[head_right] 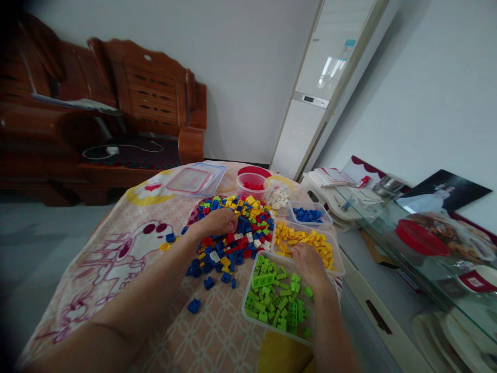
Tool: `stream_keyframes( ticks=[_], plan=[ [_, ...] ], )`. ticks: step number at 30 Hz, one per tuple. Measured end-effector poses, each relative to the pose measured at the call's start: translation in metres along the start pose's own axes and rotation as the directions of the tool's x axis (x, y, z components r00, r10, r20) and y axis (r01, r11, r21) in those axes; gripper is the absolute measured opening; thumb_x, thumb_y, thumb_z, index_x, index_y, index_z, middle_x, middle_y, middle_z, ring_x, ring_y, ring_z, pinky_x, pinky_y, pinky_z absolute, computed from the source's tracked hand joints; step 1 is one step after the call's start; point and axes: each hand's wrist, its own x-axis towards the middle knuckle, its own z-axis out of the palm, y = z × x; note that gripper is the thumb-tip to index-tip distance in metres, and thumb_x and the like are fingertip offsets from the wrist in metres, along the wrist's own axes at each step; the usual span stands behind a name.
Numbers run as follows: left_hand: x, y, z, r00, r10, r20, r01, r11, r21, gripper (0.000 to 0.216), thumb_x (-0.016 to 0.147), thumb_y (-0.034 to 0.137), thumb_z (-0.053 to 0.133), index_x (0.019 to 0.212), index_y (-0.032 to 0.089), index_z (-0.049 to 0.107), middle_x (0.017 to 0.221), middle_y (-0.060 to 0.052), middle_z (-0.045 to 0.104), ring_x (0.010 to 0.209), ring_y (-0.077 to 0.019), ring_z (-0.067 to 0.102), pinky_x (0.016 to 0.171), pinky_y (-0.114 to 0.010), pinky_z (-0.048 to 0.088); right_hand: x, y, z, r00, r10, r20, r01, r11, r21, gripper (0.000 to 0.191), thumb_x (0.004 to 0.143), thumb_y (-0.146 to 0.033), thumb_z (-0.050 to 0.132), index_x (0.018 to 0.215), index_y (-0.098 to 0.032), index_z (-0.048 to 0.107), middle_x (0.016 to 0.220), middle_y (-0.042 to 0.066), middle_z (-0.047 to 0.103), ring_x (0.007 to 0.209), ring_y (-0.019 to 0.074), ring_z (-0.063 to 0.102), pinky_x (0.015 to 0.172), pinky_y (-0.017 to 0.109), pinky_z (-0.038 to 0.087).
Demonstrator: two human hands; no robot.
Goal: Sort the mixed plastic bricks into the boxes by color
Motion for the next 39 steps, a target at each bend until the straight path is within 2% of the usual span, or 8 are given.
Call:
stream_keyframes(
  ticks=[6, 13, 19, 23, 28, 31, 34, 39],
  plan=[
    [0.001, 0.014, 0.008, 0.996, -0.087, 0.021, 0.085, 0.994, 0.067, 0.025, 0.069, 0.012, 0.053, 0.08, 0.016, 0.075, 0.083, -0.014, 0.073, 0.08, -0.0239, 0.068, 0.069, -0.029, 0.052, 0.002, 0.001, 0.002, 1.0, 0.001, -0.002, -0.001, 1.0, 0.005, 0.037, 0.095, -0.026, 0.03, 0.079, -0.017, 0.062, 0.085, 0.008, 0.067, 0.082, 0.0179, 0.06, 0.077, 0.028, 0.039],
    [0.003, 0.009, 0.012, 0.997, -0.004, 0.082, -0.003, 0.996, 0.088, 0.033, 0.068, 0.01, 0.053, 0.09, 0.021, 0.075, 0.093, -0.01, 0.073, 0.089, -0.0237, 0.068, 0.073, -0.029, 0.053, 0.001, 0.003, 0.002, 1.0, -0.005, -0.011, 0.005, 1.0, 0.003, 0.037, 0.095, -0.027, 0.031, 0.083, -0.016, 0.064, 0.088, 0.008, 0.067, 0.084, 0.0174, 0.06, 0.078, 0.026, 0.038],
    [0.003, 0.019, 0.009, 0.993, -0.087, 0.076, 0.081, 0.993, 0.082, 0.027, 0.072, 0.01, 0.053, 0.087, 0.016, 0.075, 0.092, -0.014, 0.072, 0.088, -0.0261, 0.068, 0.075, -0.033, 0.054, 0.001, 0.001, 0.001, 1.0, -0.006, -0.001, 0.006, 1.0, 0.0, 0.037, 0.095, -0.025, 0.03, 0.079, -0.016, 0.063, 0.086, 0.008, 0.067, 0.081, 0.0166, 0.059, 0.076, 0.026, 0.038],
    [0.004, 0.023, 0.011, 0.993, -0.113, 0.029, 0.109, 0.989, 0.1, 0.027, 0.077, 0.014, 0.048, 0.085, 0.013, 0.073, 0.091, -0.017, 0.071, 0.09, -0.028, 0.067, 0.077, -0.036, 0.054, 0.0, 0.0, 0.001, 1.0, 0.01, -0.015, -0.01, 1.0, 0.002, 0.038, 0.095, -0.026, 0.03, 0.079, -0.016, 0.063, 0.084, 0.008, 0.066, 0.08, 0.0167, 0.058, 0.076, 0.026, 0.037],
    [0.005, 0.021, 0.013, 0.989, -0.146, -0.01, 0.146, 0.986, 0.084, 0.025, 0.076, 0.014, 0.049, 0.086, 0.012, 0.072, 0.092, -0.016, 0.071, 0.089, -0.0276, 0.067, 0.074, -0.034, 0.053, 0.001, 0.002, 0.002, 1.0, -0.001, -0.007, 0.001, 1.0, 0.017, 0.037, 0.094, -0.026, 0.031, 0.08, -0.016, 0.063, 0.086, 0.008, 0.066, 0.081, 0.017, 0.058, 0.077, 0.026, 0.038],
    [0.007, 0.019, 0.012, 0.992, -0.111, -0.067, 0.113, 0.993, 0.019, 0.023, 0.073, 0.016, 0.051, 0.084, 0.014, 0.072, 0.089, -0.012, 0.072, 0.086, -0.025, 0.067, 0.073, -0.031, 0.051, 0.002, 0.003, 0.002, 1.0, 0.0, -0.002, 0.0, 1.0, 0.023, 0.037, 0.094, -0.026, 0.031, 0.08, -0.016, 0.063, 0.086, 0.009, 0.067, 0.081, 0.0171, 0.059, 0.076, 0.026, 0.038],
    [0.009, 0.026, 0.01, 0.992, -0.032, -0.122, 0.016, 0.991, -0.134, 0.021, 0.072, 0.016, 0.054, 0.081, 0.016, 0.072, 0.081, -0.006, 0.072, 0.078, -0.0193, 0.066, 0.071, -0.026, 0.049, 0.001, 0.001, 0.001, 1.0, 0.004, -0.001, -0.004, 1.0, 0.018, 0.038, 0.094, -0.026, 0.031, 0.08, -0.016, 0.064, 0.086, 0.009, 0.067, 0.08, 0.0173, 0.059, 0.074, 0.026, 0.037],
    [0.01, 0.062, 0.023, 0.972, 0.051, -0.228, -0.157, 0.867, -0.474, 0.02, 0.073, 0.015, 0.055, 0.084, 0.013, 0.07, 0.072, -0.002, 0.07, 0.067, -0.0131, 0.063, 0.064, -0.02, 0.046, 0.0, -0.002, 0.0, 1.0, 0.01, -0.024, -0.009, 0.999, 0.042, 0.039, 0.094, -0.028, 0.031, 0.081, -0.016, 0.065, 0.086, 0.009, 0.069, 0.082, 0.0188, 0.061, 0.075, 0.027, 0.038]
  ],
)
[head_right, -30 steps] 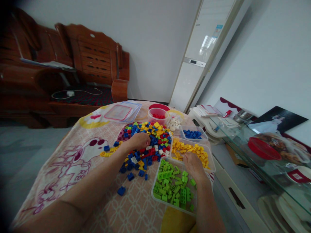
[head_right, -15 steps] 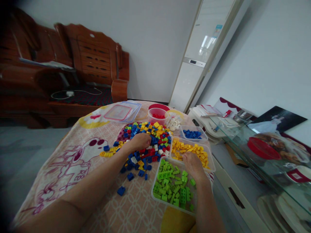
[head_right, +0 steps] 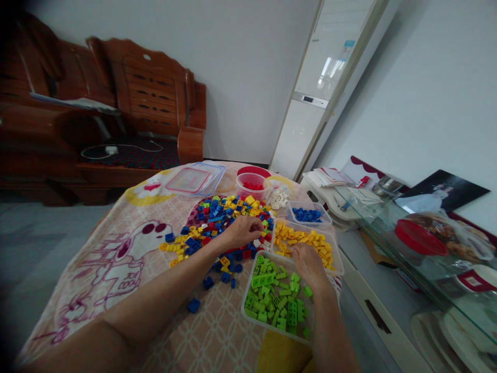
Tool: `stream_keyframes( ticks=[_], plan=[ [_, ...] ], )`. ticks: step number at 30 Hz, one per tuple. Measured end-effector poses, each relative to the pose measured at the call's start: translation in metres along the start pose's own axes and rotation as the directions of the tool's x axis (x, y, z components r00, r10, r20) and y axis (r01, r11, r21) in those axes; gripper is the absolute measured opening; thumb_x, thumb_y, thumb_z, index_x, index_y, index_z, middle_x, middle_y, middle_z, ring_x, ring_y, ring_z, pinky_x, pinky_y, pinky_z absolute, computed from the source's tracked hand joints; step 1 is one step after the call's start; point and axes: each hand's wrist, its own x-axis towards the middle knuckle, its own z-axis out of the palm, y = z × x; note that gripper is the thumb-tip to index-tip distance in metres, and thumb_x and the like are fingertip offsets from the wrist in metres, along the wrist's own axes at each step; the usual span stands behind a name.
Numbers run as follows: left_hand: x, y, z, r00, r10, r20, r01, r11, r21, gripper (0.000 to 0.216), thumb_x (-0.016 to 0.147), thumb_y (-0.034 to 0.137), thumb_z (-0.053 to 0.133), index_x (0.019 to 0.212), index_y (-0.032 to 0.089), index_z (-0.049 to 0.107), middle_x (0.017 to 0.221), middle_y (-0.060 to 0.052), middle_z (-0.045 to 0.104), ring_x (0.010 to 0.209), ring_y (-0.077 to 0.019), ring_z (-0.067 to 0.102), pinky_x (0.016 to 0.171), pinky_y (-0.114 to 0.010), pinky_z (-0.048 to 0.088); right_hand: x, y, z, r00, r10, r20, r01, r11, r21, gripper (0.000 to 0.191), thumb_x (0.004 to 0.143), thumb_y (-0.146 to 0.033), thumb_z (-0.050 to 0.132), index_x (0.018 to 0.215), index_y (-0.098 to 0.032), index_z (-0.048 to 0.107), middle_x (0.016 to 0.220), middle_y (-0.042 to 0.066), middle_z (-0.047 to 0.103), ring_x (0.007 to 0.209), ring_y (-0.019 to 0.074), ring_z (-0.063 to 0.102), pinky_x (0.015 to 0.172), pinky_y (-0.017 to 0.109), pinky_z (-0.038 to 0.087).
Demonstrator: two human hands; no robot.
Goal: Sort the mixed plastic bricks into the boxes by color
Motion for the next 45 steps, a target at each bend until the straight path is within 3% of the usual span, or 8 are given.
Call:
stream_keyframes(
  ticks=[8, 12, 20, 26, 29, 33, 39, 45],
  plan=[
    [0.0, 0.005, 0.043, 0.999, 0.001, -0.041, -0.016, 0.928, -0.372, 0.038, 0.072, 0.013, 0.056, 0.109, 0.012, 0.064, 0.086, -0.003, 0.072, 0.076, -0.0135, 0.067, 0.068, -0.021, 0.051, 0.001, 0.003, 0.003, 1.0, 0.0, -0.011, 0.0, 1.0, 0.03, 0.039, 0.093, -0.028, 0.032, 0.088, -0.016, 0.069, 0.089, 0.01, 0.07, 0.087, 0.0203, 0.062, 0.078, 0.028, 0.04],
    [0.002, -0.002, 0.018, 1.0, 0.013, -0.014, -0.017, 0.929, -0.37, 0.031, 0.074, 0.015, 0.055, 0.103, 0.01, 0.066, 0.084, -0.005, 0.072, 0.075, -0.0139, 0.067, 0.068, -0.021, 0.051, 0.0, 0.001, 0.001, 1.0, -0.006, -0.008, 0.006, 1.0, 0.018, 0.039, 0.094, -0.028, 0.031, 0.084, -0.016, 0.067, 0.088, 0.01, 0.069, 0.083, 0.0191, 0.061, 0.077, 0.027, 0.039],
    [-0.006, -0.016, -0.049, 0.956, 0.0, 0.292, -0.048, 0.986, 0.157, 0.015, 0.067, 0.017, 0.064, 0.079, 0.015, 0.073, 0.071, -0.001, 0.071, 0.065, -0.0123, 0.062, 0.059, -0.018, 0.041, 0.0, 0.003, 0.002, 1.0, -0.018, 0.002, 0.018, 1.0, -0.017, 0.039, 0.095, -0.03, 0.03, 0.076, -0.017, 0.062, 0.082, 0.008, 0.067, 0.079, 0.0177, 0.06, 0.073, 0.026, 0.037],
    [-0.01, -0.027, -0.06, 0.95, -0.08, 0.3, -0.008, 0.959, 0.283, 0.009, 0.065, 0.017, 0.062, 0.062, 0.015, 0.07, 0.057, -0.001, 0.066, 0.055, -0.0126, 0.059, 0.055, -0.019, 0.04, 0.001, 0.005, 0.003, 1.0, -0.023, 0.006, 0.023, 0.999, -0.022, 0.039, 0.095, -0.028, 0.03, 0.08, -0.016, 0.064, 0.086, 0.008, 0.067, 0.081, 0.0178, 0.06, 0.075, 0.027, 0.038],
    [-0.014, -0.033, -0.063, 0.897, -0.214, 0.386, 0.117, 0.958, 0.261, 0.016, 0.064, 0.013, 0.056, 0.05, 0.014, 0.063, 0.044, -0.001, 0.059, 0.045, -0.0123, 0.056, 0.049, -0.02, 0.04, 0.002, 0.006, 0.003, 1.0, -0.02, 0.011, 0.021, 1.0, -0.013, 0.038, 0.095, -0.028, 0.031, 0.081, -0.017, 0.065, 0.087, 0.009, 0.068, 0.083, 0.0184, 0.06, 0.077, 0.028, 0.039],
    [-0.015, -0.042, -0.059, 0.824, -0.294, 0.485, 0.263, 0.956, 0.132, 0.015, 0.066, 0.012, 0.052, 0.067, 0.014, 0.066, 0.05, -0.002, 0.063, 0.044, -0.0137, 0.057, 0.05, -0.022, 0.045, 0.002, 0.005, 0.003, 0.999, -0.023, 0.022, 0.023, 0.999, -0.022, 0.038, 0.095, -0.028, 0.031, 0.082, -0.016, 0.065, 0.088, 0.009, 0.068, 0.083, 0.0182, 0.06, 0.078, 0.027, 0.039],
    [-0.008, -0.052, -0.055, 0.972, -0.081, 0.222, 0.029, 0.973, 0.229, 0.017, 0.069, 0.012, 0.054, 0.076, 0.014, 0.069, 0.07, -0.004, 0.07, 0.066, -0.0143, 0.063, 0.061, -0.02, 0.045, 0.001, 0.001, 0.001, 1.0, 0.004, 0.015, -0.003, 1.0, -0.03, 0.04, 0.095, -0.029, 0.03, 0.082, -0.016, 0.065, 0.087, 0.009, 0.068, 0.084, 0.0177, 0.06, 0.077, 0.026, 0.039],
    [-0.01, -0.044, -0.074, 0.992, -0.035, 0.121, 0.003, 0.967, 0.255, 0.02, 0.071, 0.015, 0.055, 0.083, 0.014, 0.071, 0.073, -0.001, 0.07, 0.067, -0.0126, 0.06, 0.062, -0.018, 0.041, 0.002, 0.002, 0.0, 0.999, -0.024, 0.036, 0.025, 0.999, -0.026, 0.04, 0.096, -0.028, 0.03, 0.085, -0.016, 0.067, 0.09, 0.01, 0.069, 0.085, 0.0179, 0.061, 0.079, 0.027, 0.038]
  ],
)
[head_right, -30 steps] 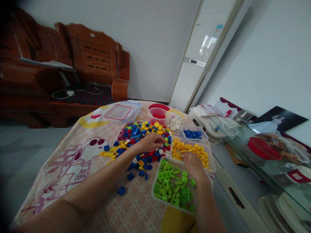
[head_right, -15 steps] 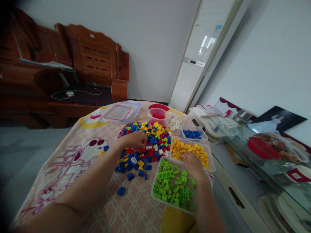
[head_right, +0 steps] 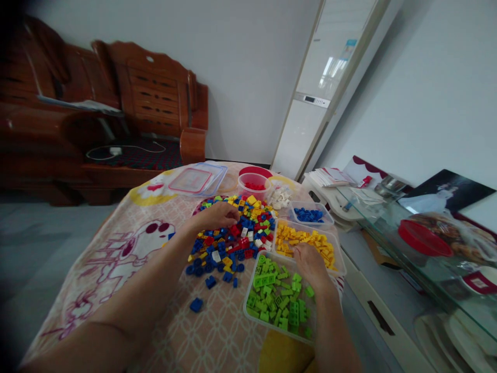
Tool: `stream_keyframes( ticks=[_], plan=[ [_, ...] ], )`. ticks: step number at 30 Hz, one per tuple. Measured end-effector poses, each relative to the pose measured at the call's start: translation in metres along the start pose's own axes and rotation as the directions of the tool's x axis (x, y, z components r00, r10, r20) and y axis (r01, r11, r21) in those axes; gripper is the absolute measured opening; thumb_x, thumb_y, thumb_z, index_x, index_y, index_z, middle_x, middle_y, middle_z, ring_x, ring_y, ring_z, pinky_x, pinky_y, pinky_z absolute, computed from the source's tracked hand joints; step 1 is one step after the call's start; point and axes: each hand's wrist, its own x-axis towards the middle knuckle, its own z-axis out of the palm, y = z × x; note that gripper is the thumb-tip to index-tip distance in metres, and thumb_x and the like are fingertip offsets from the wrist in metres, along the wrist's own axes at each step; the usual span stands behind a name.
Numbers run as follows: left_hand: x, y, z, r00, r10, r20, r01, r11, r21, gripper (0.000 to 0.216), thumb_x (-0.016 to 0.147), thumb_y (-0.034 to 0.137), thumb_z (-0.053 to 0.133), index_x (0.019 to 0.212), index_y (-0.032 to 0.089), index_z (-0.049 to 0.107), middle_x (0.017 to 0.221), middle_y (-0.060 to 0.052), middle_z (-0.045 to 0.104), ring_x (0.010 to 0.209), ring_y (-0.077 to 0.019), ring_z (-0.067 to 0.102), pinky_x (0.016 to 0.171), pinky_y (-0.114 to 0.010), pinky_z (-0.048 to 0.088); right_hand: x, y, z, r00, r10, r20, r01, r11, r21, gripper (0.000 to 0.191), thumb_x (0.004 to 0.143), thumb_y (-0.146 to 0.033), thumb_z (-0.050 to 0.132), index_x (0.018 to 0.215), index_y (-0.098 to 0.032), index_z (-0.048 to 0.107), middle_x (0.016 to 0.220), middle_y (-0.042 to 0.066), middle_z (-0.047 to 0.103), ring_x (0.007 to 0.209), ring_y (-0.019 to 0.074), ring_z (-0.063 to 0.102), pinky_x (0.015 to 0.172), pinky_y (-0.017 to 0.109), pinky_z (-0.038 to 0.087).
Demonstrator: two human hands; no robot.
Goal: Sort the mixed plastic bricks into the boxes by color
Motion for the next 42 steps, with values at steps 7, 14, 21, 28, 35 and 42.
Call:
stream_keyframes(
  ticks=[7, 14, 21, 28, 35, 42],
  plan=[
    [-0.028, 0.041, -0.005, 0.929, 0.206, 0.306, -0.142, 0.966, -0.217, 0.015, 0.075, 0.014, 0.057, 0.077, 0.016, 0.072, 0.06, 0.001, 0.066, 0.053, -0.0102, 0.057, 0.053, -0.017, 0.039, 0.003, 0.005, 0.003, 1.0, 0.007, 0.019, -0.007, 1.0, -0.019, 0.04, 0.096, -0.027, 0.03, 0.08, -0.015, 0.066, 0.085, 0.009, 0.068, 0.082, 0.0175, 0.061, 0.075, 0.026, 0.037],
    [-0.122, 0.066, 0.001, 0.733, 0.391, 0.557, -0.232, 0.913, -0.336, 0.031, 0.076, 0.016, 0.063, 0.106, 0.024, 0.07, 0.079, -0.002, 0.072, 0.066, -0.0146, 0.064, 0.058, -0.02, 0.043, 0.004, 0.003, 0.003, 1.0, 0.018, -0.008, -0.019, 0.999, -0.029, 0.038, 0.094, -0.027, 0.033, 0.075, -0.016, 0.065, 0.083, 0.009, 0.068, 0.078, 0.0171, 0.06, 0.071, 0.026, 0.036],
    [-0.16, 0.065, 0.025, 0.843, 0.272, 0.463, -0.304, 0.953, -0.005, 0.038, 0.079, 0.013, 0.059, 0.114, 0.027, 0.063, 0.112, -0.006, 0.064, 0.098, -0.0208, 0.061, 0.083, -0.027, 0.046, 0.006, 0.007, 0.007, 1.0, 0.013, 0.0, -0.013, 1.0, -0.025, 0.037, 0.094, -0.025, 0.033, 0.08, -0.015, 0.066, 0.088, 0.01, 0.068, 0.085, 0.0177, 0.06, 0.077, 0.026, 0.037],
    [-0.111, 0.039, 0.063, 0.958, 0.212, 0.193, -0.262, 0.921, 0.29, 0.036, 0.085, 0.007, 0.046, 0.11, 0.027, 0.064, 0.104, -0.007, 0.057, 0.093, -0.0197, 0.055, 0.076, -0.026, 0.046, 0.004, 0.004, 0.005, 1.0, 0.013, -0.018, -0.014, 1.0, -0.005, 0.041, 0.095, -0.029, 0.031, 0.08, -0.015, 0.067, 0.085, 0.009, 0.068, 0.079, 0.0171, 0.06, 0.073, 0.026, 0.037],
    [-0.049, 0.021, 0.052, 0.968, 0.25, 0.015, -0.246, 0.935, 0.255, 0.03, 0.09, 0.013, 0.044, 0.105, 0.021, 0.068, 0.109, -0.008, 0.056, 0.1, -0.0186, 0.054, 0.086, -0.027, 0.046, 0.004, 0.003, 0.003, 1.0, 0.01, -0.001, -0.01, 1.0, -0.006, 0.04, 0.095, -0.028, 0.032, 0.083, -0.015, 0.069, 0.089, 0.01, 0.07, 0.083, 0.018, 0.061, 0.076, 0.026, 0.038],
    [0.003, 0.011, 0.017, 0.976, 0.149, -0.161, -0.116, 0.973, 0.199, 0.025, 0.079, 0.009, 0.051, 0.092, 0.015, 0.071, 0.096, -0.007, 0.065, 0.094, -0.018, 0.059, 0.088, -0.027, 0.045, 0.002, 0.0, 0.001, 1.0, -0.003, 0.005, 0.003, 1.0, -0.029, 0.04, 0.095, -0.027, 0.032, 0.079, -0.016, 0.067, 0.086, 0.009, 0.069, 0.079, 0.0171, 0.06, 0.072, 0.025, 0.037]
  ],
)
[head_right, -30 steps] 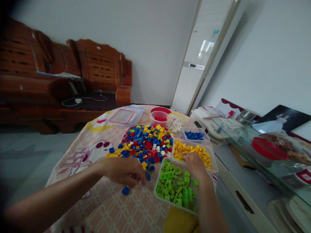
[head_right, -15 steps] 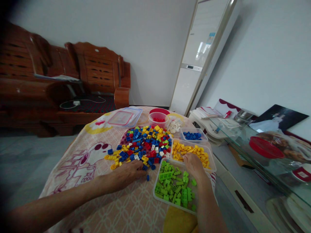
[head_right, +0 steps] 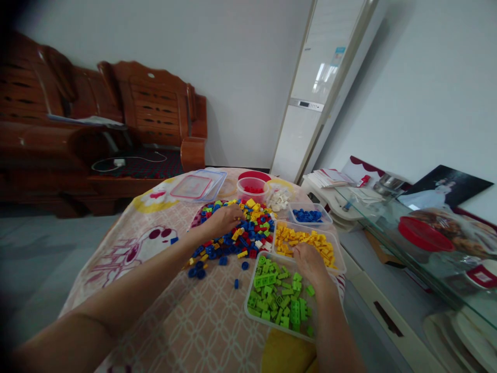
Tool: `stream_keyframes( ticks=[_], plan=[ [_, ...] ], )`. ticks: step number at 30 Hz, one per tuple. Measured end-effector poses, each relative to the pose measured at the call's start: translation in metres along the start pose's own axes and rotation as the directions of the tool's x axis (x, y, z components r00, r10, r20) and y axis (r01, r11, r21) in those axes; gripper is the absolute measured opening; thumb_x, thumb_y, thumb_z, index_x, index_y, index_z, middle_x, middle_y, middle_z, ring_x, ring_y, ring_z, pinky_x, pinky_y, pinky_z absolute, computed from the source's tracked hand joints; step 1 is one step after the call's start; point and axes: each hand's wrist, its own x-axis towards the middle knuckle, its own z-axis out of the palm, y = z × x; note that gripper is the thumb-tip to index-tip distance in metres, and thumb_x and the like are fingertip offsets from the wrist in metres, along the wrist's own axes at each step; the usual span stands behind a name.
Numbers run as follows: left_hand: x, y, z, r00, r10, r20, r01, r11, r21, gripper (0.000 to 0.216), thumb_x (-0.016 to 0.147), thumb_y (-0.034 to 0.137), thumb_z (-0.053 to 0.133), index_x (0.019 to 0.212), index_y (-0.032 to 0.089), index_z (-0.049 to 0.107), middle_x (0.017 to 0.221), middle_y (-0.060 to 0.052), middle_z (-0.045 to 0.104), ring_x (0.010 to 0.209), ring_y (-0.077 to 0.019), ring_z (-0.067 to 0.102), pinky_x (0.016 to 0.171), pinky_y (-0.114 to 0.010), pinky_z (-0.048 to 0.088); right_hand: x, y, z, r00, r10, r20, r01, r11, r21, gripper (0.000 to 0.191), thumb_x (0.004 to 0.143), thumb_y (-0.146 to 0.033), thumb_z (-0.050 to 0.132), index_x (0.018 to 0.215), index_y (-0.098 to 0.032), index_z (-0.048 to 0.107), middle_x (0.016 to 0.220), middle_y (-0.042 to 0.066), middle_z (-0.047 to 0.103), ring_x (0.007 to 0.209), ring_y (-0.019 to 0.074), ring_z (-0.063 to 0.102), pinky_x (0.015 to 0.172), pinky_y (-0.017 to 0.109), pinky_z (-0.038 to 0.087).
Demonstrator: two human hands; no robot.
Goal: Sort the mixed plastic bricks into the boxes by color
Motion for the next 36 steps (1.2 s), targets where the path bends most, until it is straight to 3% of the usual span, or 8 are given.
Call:
stream_keyframes(
  ticks=[4, 7, 10, 18, 22, 26, 31, 36],
  plan=[
    [0.011, -0.002, -0.006, 0.993, -0.112, 0.044, 0.113, 0.993, -0.019, 0.022, 0.076, 0.012, 0.055, 0.089, 0.015, 0.071, 0.085, -0.005, 0.07, 0.079, -0.0166, 0.062, 0.075, -0.025, 0.045, -0.001, 0.001, 0.001, 1.0, 0.006, -0.004, -0.006, 1.0, 0.015, 0.04, 0.095, -0.027, 0.031, 0.08, -0.016, 0.066, 0.086, 0.009, 0.068, 0.08, 0.0173, 0.06, 0.073, 0.026, 0.038],
    [0.006, -0.002, 0.002, 0.977, -0.131, 0.169, 0.14, 0.989, -0.041, 0.013, 0.071, 0.02, 0.064, 0.081, 0.015, 0.07, 0.075, -0.003, 0.069, 0.07, -0.0156, 0.061, 0.064, -0.022, 0.042, 0.0, 0.002, 0.002, 1.0, -0.016, -0.017, 0.016, 1.0, 0.014, 0.041, 0.095, -0.026, 0.029, 0.08, -0.016, 0.065, 0.086, 0.009, 0.068, 0.081, 0.0173, 0.06, 0.074, 0.027, 0.037],
    [-0.001, -0.001, 0.012, 0.968, -0.14, 0.209, 0.155, 0.986, -0.057, 0.014, 0.067, 0.022, 0.069, 0.08, 0.016, 0.068, 0.073, -0.002, 0.068, 0.066, -0.0147, 0.06, 0.058, -0.021, 0.04, 0.0, 0.003, 0.002, 1.0, -0.012, -0.009, 0.012, 1.0, -0.007, 0.039, 0.095, -0.026, 0.031, 0.078, -0.016, 0.065, 0.084, 0.008, 0.067, 0.078, 0.0166, 0.059, 0.073, 0.027, 0.036],
    [-0.005, 0.004, 0.027, 0.986, -0.097, 0.137, 0.099, 0.995, -0.008, 0.019, 0.072, 0.018, 0.06, 0.09, 0.019, 0.066, 0.083, -0.002, 0.067, 0.072, -0.0149, 0.06, 0.062, -0.021, 0.042, -0.001, 0.004, 0.002, 1.0, -0.012, -0.025, 0.013, 0.999, 0.046, 0.037, 0.095, -0.028, 0.032, 0.074, -0.017, 0.061, 0.081, 0.008, 0.066, 0.075, 0.017, 0.058, 0.07, 0.027, 0.036],
    [-0.005, 0.009, 0.032, 0.997, -0.036, 0.074, 0.036, 0.999, 0.0, 0.017, 0.075, 0.017, 0.057, 0.088, 0.02, 0.067, 0.091, -0.003, 0.066, 0.081, -0.0162, 0.061, 0.069, -0.023, 0.044, -0.001, 0.005, 0.003, 0.998, -0.025, -0.05, 0.028, 0.998, 0.06, 0.037, 0.095, -0.027, 0.031, 0.075, -0.018, 0.061, 0.083, 0.009, 0.067, 0.078, 0.0183, 0.059, 0.072, 0.028, 0.037],
    [-0.004, 0.013, 0.031, 0.998, -0.051, 0.029, 0.052, 0.998, -0.021, 0.014, 0.077, 0.017, 0.055, 0.086, 0.017, 0.066, 0.089, -0.004, 0.066, 0.08, -0.0161, 0.06, 0.072, -0.024, 0.045, 0.0, 0.006, 0.004, 0.999, -0.025, -0.04, 0.027, 0.999, 0.038, 0.036, 0.094, -0.027, 0.032, 0.075, -0.018, 0.061, 0.083, 0.009, 0.067, 0.08, 0.0191, 0.06, 0.075, 0.028, 0.038],
    [-0.002, 0.025, 0.031, 0.996, -0.074, -0.053, 0.058, 0.962, -0.266, 0.015, 0.077, 0.016, 0.058, 0.089, 0.014, 0.067, 0.084, -0.004, 0.067, 0.072, -0.0126, 0.06, 0.069, -0.021, 0.046, 0.0, 0.006, 0.004, 0.999, -0.037, -0.039, 0.038, 0.999, 0.013, 0.037, 0.094, -0.026, 0.032, 0.077, -0.017, 0.063, 0.084, 0.01, 0.068, 0.081, 0.0196, 0.06, 0.077, 0.028, 0.038],
    [0.004, 0.055, 0.048, 0.995, -0.089, -0.05, 0.044, 0.815, -0.577, 0.018, 0.074, 0.015, 0.062, 0.09, 0.013, 0.07, 0.08, -0.002, 0.069, 0.068, -0.0106, 0.062, 0.065, -0.018, 0.048, 0.0, 0.004, 0.003, 0.999, -0.027, -0.035, 0.028, 0.999, 0.041, 0.038, 0.093, -0.026, 0.033, 0.078, -0.016, 0.066, 0.086, 0.01, 0.069, 0.081, 0.0185, 0.061, 0.076, 0.027, 0.039]
  ],
)
